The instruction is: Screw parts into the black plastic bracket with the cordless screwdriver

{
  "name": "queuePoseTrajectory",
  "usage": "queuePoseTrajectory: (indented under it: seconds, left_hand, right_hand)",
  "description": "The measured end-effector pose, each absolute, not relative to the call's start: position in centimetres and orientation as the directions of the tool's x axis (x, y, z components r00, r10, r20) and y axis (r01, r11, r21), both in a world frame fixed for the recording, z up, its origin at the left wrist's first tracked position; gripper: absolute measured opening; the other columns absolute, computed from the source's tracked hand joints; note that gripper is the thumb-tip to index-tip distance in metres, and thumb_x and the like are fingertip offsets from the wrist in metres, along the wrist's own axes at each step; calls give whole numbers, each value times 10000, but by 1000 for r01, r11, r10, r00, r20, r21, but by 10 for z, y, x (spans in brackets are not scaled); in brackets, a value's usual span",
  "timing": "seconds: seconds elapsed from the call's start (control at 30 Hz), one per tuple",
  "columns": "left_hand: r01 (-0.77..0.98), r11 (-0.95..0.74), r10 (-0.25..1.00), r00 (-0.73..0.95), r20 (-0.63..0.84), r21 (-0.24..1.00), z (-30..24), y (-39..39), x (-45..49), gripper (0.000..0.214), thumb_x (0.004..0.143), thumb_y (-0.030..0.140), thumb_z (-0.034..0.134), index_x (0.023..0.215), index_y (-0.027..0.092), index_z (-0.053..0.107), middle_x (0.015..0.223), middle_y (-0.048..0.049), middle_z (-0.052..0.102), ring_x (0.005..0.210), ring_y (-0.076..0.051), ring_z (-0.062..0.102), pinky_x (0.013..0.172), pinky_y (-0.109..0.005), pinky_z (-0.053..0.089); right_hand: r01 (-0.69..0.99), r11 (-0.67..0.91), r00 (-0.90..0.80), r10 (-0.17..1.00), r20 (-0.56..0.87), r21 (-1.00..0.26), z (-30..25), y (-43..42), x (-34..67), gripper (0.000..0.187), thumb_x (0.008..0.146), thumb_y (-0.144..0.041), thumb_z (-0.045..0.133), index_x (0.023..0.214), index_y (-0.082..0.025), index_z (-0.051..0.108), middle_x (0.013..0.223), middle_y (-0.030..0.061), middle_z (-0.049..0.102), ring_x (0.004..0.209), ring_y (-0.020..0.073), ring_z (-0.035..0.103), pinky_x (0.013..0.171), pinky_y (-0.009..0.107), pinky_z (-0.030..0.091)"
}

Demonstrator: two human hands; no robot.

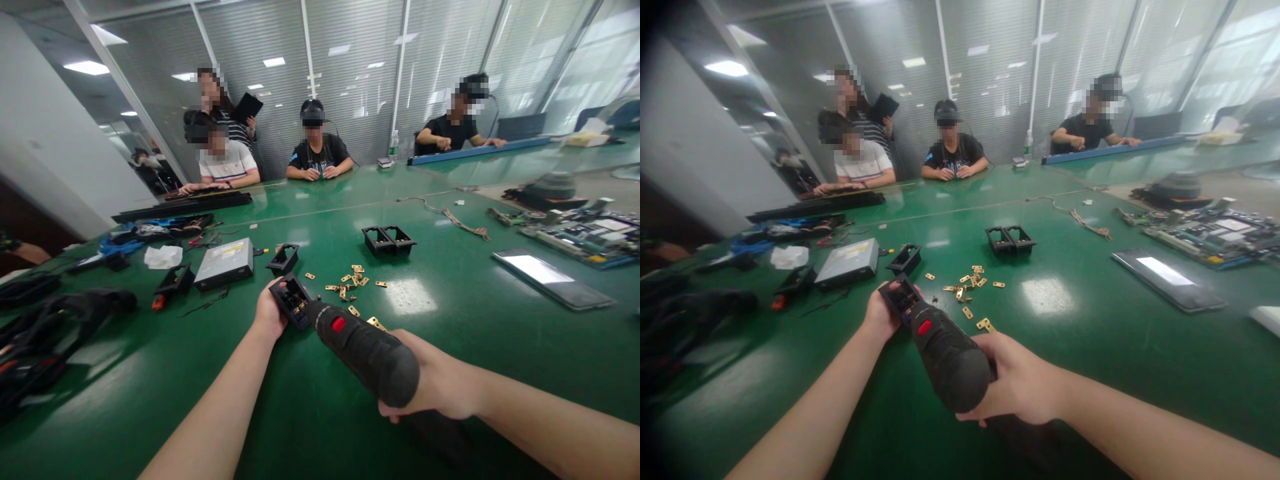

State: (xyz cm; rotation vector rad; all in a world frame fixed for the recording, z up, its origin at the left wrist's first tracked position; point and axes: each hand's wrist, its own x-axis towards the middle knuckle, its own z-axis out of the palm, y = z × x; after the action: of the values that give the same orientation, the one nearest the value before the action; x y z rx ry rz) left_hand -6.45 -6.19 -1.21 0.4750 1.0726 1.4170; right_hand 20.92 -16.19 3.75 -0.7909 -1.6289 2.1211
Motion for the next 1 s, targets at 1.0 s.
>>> queuePoseTrajectory:
  seconds: [1.0]
  left_hand:
    - [-565, 126, 919, -242, -310, 816, -4, -66, -58, 160, 741, 200, 538, 856, 157, 640, 676, -79, 692, 593, -263, 685, 597, -399, 564]
  right_hand:
    - [26, -270, -798, 574, -183, -962, 32, -161, 210, 398, 643, -314, 861, 889, -139, 601, 716, 1, 629, 596, 114, 589, 538, 222, 494]
